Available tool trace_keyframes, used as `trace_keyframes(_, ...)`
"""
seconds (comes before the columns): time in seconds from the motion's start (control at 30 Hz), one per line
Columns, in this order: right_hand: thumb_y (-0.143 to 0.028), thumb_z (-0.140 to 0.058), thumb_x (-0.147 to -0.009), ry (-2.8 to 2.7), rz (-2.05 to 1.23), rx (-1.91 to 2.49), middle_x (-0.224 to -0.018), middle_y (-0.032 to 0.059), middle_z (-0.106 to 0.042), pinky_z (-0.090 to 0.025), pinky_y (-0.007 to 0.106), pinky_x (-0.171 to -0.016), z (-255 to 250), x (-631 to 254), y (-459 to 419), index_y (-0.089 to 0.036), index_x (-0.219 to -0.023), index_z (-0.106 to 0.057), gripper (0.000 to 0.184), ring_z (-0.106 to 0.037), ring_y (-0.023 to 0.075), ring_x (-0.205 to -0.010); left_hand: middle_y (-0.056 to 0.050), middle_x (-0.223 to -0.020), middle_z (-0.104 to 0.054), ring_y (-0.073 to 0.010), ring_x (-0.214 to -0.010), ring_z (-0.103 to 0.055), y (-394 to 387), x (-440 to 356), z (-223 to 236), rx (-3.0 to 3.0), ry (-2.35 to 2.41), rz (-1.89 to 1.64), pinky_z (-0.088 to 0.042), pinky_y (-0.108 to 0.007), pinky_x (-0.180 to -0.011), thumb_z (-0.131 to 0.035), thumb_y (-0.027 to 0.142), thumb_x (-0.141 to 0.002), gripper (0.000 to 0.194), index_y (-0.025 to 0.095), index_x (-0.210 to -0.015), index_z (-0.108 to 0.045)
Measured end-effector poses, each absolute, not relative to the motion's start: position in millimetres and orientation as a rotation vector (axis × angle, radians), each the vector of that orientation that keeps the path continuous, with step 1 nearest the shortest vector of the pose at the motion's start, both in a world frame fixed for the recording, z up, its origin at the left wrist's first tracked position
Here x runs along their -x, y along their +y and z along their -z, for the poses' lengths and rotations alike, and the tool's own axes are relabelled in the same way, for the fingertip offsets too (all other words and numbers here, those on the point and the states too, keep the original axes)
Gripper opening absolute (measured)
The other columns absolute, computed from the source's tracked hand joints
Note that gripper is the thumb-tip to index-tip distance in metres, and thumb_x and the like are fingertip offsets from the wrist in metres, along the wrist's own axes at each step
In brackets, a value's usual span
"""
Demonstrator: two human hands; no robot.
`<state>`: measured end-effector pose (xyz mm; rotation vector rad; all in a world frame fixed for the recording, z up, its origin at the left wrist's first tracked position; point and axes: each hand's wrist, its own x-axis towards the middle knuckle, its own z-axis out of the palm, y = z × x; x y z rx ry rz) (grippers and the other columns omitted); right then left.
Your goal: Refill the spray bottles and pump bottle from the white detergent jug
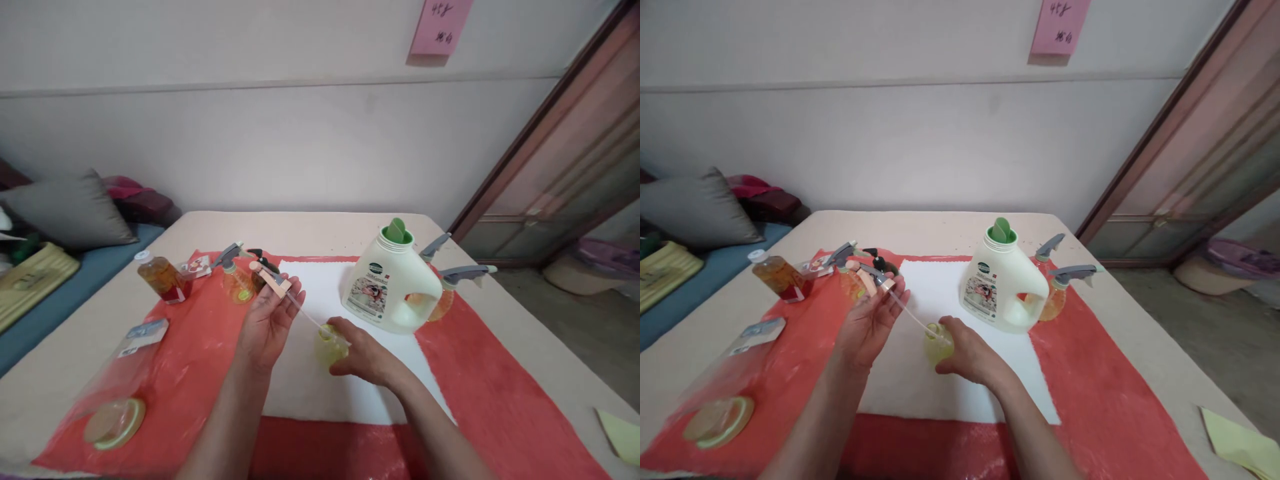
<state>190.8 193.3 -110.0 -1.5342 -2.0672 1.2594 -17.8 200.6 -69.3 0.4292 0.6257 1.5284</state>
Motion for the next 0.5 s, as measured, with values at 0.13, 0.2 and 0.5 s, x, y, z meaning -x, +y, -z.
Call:
trace_keyframes(0.13,-0.024,-0.077,-0.056,-2.1,-1.221,1.535,-0.123,0.0039,-0.059,-0.046,0.034,-0.089,110.7,-187.6,190.3,-0.025,-0.128,-0.052,0.076,-0.058,0.0226,-0.106,-0.006,-0.108,-0.075,-0.0174,-0.104,-0.069,198.6,23.8,65.1,-0.509,0.639,-1.602,-0.053,-0.036,-0.102,-0.07,0.017,-0.084,0.018,0.019,-0.101,-0.073)
trace_keyframes(0.2,-0.024,-0.076,-0.056,-2.107,-1.21,1.544,-0.126,0.0048,-0.058,-0.045,0.036,-0.091,110.6,-187.9,189.9,-0.024,-0.13,-0.051,0.078,-0.057,0.0234,-0.109,-0.006,-0.109,-0.075,-0.0178,-0.105,-0.069,198.4,30.6,61.6,-0.538,0.67,-1.66,-0.052,-0.036,-0.103,-0.073,0.019,-0.083,0.018,0.019,-0.101,-0.073)
trace_keyframes(0.5,-0.025,-0.076,-0.058,-2.097,-1.248,1.584,-0.127,0.006,-0.058,-0.045,0.039,-0.094,103.5,-189.6,190.8,-0.023,-0.132,-0.05,0.079,-0.056,0.0256,-0.112,-0.007,-0.104,-0.075,-0.0189,-0.102,-0.069,196.3,41.6,51.8,-0.653,0.73,-1.742,-0.054,-0.035,-0.1,-0.078,0.021,-0.078,0.022,0.018,-0.098,-0.074)
